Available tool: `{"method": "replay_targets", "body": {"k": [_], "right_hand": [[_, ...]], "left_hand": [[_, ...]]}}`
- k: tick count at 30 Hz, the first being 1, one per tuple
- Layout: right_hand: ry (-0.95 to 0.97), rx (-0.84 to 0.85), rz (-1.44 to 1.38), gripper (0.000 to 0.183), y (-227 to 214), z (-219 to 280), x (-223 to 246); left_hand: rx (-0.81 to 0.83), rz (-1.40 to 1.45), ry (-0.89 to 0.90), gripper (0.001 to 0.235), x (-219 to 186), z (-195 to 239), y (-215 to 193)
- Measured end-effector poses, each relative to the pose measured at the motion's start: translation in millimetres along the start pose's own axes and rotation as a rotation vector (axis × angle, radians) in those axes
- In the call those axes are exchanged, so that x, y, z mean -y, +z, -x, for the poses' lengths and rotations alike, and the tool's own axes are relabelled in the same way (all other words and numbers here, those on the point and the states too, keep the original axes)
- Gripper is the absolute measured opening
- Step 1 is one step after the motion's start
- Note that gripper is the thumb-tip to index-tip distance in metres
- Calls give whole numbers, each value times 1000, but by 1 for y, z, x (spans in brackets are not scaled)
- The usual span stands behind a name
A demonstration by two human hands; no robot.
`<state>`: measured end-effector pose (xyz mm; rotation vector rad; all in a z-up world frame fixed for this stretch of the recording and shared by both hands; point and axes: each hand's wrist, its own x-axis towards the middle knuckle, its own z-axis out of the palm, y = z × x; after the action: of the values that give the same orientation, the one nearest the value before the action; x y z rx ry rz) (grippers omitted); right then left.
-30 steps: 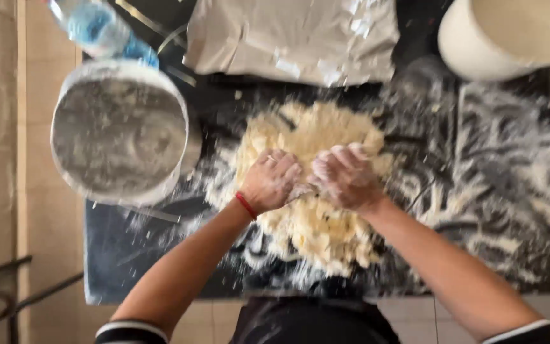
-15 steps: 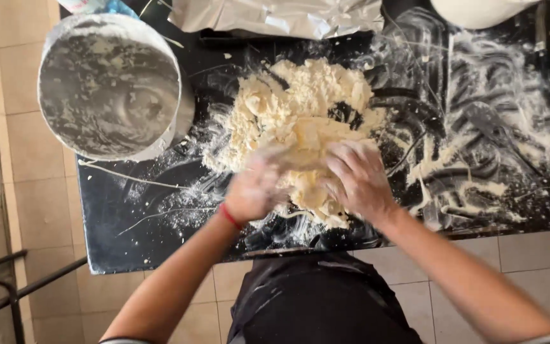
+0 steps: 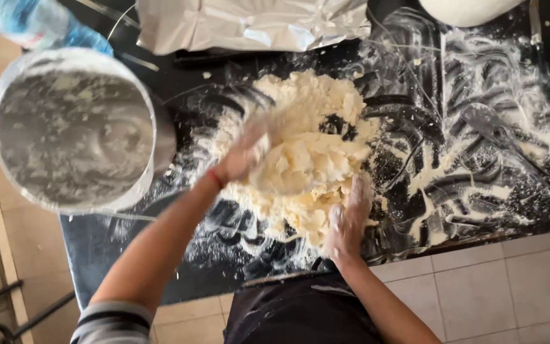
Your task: Manually kneading dough on a countertop covered in flour.
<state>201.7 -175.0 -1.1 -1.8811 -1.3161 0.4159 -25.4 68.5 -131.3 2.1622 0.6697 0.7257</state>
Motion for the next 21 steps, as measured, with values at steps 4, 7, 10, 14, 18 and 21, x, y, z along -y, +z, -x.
{"method": "replay_targets", "body": {"k": [4,7,10,14,18,21], "right_hand": [[63,-164,100,67,29,-16,-20],[29,-127,308,62,48,-18,-38],[18,-35,520,66,80,14,-99],[79,-20,412,66,61,-18,-52],[331,-24,-428,31,-6,-96,-14],[444,106,-412,22,-53,-166,-4]], "left_hand": [[125,191,-129,99,-120,-17,-9],[201,-40,-211,103,-165,-38,-15],[292,-268,-262,110,-179,-57,-10],[359,-373,-326,102,-180,-87,-13],[323,-333,-331,97,-157,-87,1],[247,-423,-272,77,-157,-87,4]]}}
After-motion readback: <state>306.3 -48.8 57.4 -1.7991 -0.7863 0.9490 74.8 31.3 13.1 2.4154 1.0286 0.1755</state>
